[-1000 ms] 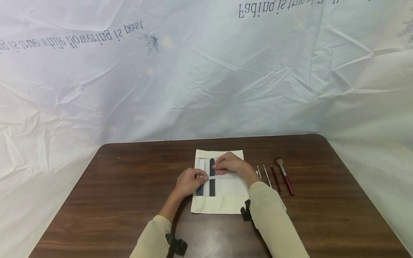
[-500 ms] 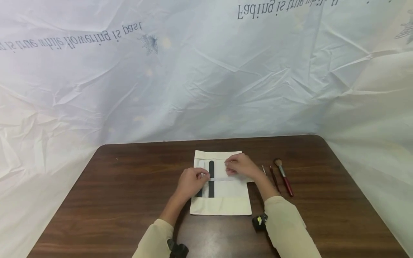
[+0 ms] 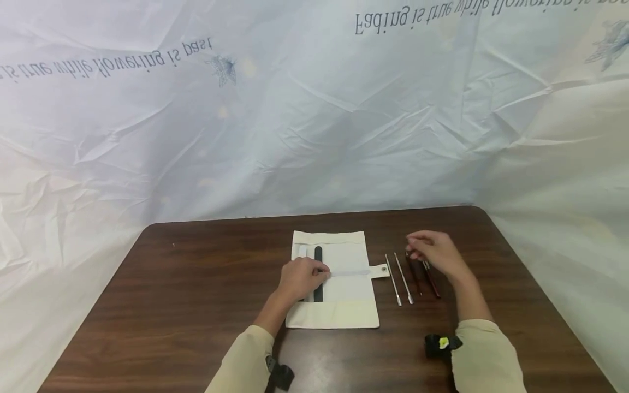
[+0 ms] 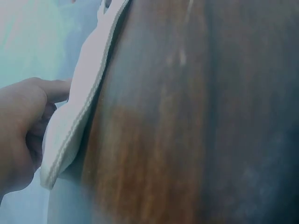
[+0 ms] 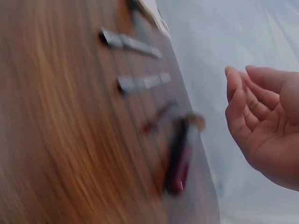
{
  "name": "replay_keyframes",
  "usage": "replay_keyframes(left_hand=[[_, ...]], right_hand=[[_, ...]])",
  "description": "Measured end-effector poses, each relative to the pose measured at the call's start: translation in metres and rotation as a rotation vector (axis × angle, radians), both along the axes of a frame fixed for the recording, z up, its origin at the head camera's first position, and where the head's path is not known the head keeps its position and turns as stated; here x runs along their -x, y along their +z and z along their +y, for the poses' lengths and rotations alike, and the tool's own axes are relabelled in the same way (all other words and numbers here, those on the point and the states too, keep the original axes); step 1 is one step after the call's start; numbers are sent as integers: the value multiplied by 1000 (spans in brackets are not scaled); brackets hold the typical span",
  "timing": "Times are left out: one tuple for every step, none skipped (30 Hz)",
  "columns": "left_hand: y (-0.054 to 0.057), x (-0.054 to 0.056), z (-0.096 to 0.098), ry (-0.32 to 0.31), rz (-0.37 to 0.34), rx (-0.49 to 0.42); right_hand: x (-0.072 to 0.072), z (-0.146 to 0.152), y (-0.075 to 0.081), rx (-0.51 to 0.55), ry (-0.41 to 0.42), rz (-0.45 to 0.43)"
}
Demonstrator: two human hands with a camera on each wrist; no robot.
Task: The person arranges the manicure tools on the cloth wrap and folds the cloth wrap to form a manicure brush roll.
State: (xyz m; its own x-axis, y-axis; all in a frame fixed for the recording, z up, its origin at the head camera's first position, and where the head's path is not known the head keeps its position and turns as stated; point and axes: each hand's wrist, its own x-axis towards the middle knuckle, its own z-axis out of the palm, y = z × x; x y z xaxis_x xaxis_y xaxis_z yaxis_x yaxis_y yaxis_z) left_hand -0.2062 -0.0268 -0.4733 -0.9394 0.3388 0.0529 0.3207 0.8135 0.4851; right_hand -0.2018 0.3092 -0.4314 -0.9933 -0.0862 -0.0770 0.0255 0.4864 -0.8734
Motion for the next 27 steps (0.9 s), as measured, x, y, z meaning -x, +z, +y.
replay_keyframes(left_hand=[[-1,0,0,-2,0,0],[-1,1,-1,-4,1,0],[-2,1,-1,-6,3,-1],[-2,2,-1,-5,6,-2],[-3,2,-1,-4,7,-2],[-3,2,-1,-2,7,-4],[-3,2,-2,0,7,-5],[-4,2,-2,2,5,-7],[-4,2,-3,4,4,-10],[-4,3,-3,3,1,-13],[-4,2,-3,0,-3,-17],[-4,3,-4,-2,-8,-21],[-4,3,-4,-5,-12,-22],[-4,3,-4,-8,-16,-21],[-3,3,-4,-10,-20,-22],[-3,3,-4,-11,-25,-23],[-3,2,-4,-11,-29,-26],[-3,3,-4,-9,-33,-27],[-2,2,-4,-7,-36,-29],[-2,3,-4,-6,-39,-31],[-2,3,-4,-5,-41,-35],[-1,2,-4,-5,-42,-38],[-1,2,-5,-5,-42,-40],[-1,2,-5,-5,-41,-42],[-1,2,-5,-6,-39,-43],[-1,2,-6,-7,-37,-44],[-1,2,-6,-8,-37,-44]], right_hand=[[-1,7,-1,-18,-22,-4],[-2,13,-3,-39,-39,-6],[-2,19,-4,-67,-53,-9],[-2,24,-6,-100,-64,-11],[-2,28,-7,-139,-72,-18],[-2,31,-9,-178,-77,-28],[-1,33,-10,-221,-76,-42],[0,35,-11,-259,-76,-63],[0,36,-12,-294,-74,-90],[1,36,-12,-324,-70,-118],[2,36,-13,-351,-68,-149],[3,35,-13,-377,-69,-176],[4,35,-13,-404,-69,-198],[5,34,-14,-428,-73,-217],[5,32,-14,-451,-79,-227],[6,31,-14,-470,-87,-230],[6,29,-14,-488,-95,-230],[6,27,-14,-502,-103,-227],[7,25,-13,-509,-109,-223],[7,23,-12,-510,-114,-222],[7,22,-12,-511,-119,-220],[7,22,-12,-514,-119,-218],[7,21,-11,-516,-119,-217],[7,21,-11,-515,-120,-219],[7,21,-11,-512,-119,-222],[7,21,-11,-509,-119,-224],[7,21,-12,-505,-120,-226]])
